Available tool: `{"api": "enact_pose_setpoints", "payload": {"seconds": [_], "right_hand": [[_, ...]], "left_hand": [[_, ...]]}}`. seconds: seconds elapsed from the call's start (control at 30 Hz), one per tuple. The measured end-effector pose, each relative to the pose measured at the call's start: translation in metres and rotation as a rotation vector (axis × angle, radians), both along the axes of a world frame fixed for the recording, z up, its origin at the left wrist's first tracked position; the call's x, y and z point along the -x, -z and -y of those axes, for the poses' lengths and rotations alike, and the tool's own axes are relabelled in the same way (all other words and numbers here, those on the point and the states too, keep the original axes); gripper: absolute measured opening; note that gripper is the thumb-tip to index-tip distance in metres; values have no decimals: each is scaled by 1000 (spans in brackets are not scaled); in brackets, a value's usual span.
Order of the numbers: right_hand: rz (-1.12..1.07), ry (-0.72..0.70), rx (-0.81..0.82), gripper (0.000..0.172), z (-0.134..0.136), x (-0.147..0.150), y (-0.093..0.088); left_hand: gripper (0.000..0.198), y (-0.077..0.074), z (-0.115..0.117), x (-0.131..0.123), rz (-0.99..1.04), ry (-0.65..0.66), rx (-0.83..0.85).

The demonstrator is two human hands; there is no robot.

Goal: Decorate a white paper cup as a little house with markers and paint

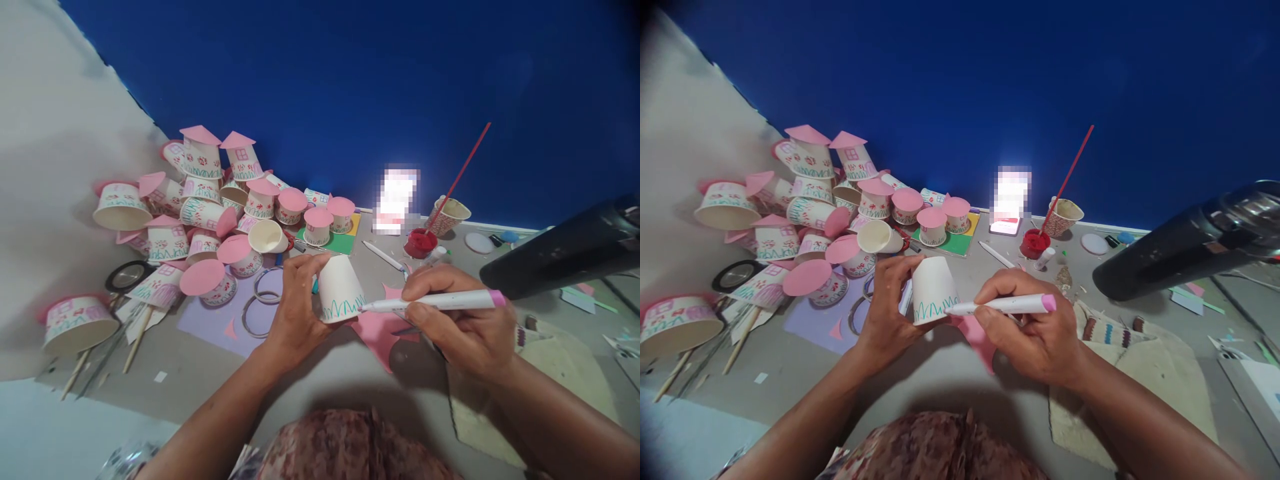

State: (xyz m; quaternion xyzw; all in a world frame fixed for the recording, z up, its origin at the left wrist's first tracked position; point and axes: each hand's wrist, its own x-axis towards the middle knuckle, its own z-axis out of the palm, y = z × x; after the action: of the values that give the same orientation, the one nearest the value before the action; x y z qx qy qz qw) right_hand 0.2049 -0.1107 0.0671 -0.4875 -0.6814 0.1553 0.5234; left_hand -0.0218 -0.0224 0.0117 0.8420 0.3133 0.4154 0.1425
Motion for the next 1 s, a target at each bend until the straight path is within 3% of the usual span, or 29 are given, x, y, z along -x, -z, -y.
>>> {"api": "enact_pose_setpoints", "payload": {"seconds": [0.13, 0.33, 0.53, 0.77, 1.0], "right_hand": [[20, -54, 12, 15, -1, -1, -1], [-54, 38, -6, 14, 2, -5, 0], [-34, -70, 4, 16, -1, 0, -7], [-104, -6, -3, 16, 1, -3, -7], [-75, -86, 23, 14, -1, -2, -10]], "left_hand": [[80, 1, 0, -1, 14, -10, 2], [79, 2, 0, -3, 99, 30, 43], [80, 6, -2, -2, 107, 23, 34], [83, 7, -4, -4, 185, 64, 10], [83, 11, -3, -3, 198, 53, 33]]}}
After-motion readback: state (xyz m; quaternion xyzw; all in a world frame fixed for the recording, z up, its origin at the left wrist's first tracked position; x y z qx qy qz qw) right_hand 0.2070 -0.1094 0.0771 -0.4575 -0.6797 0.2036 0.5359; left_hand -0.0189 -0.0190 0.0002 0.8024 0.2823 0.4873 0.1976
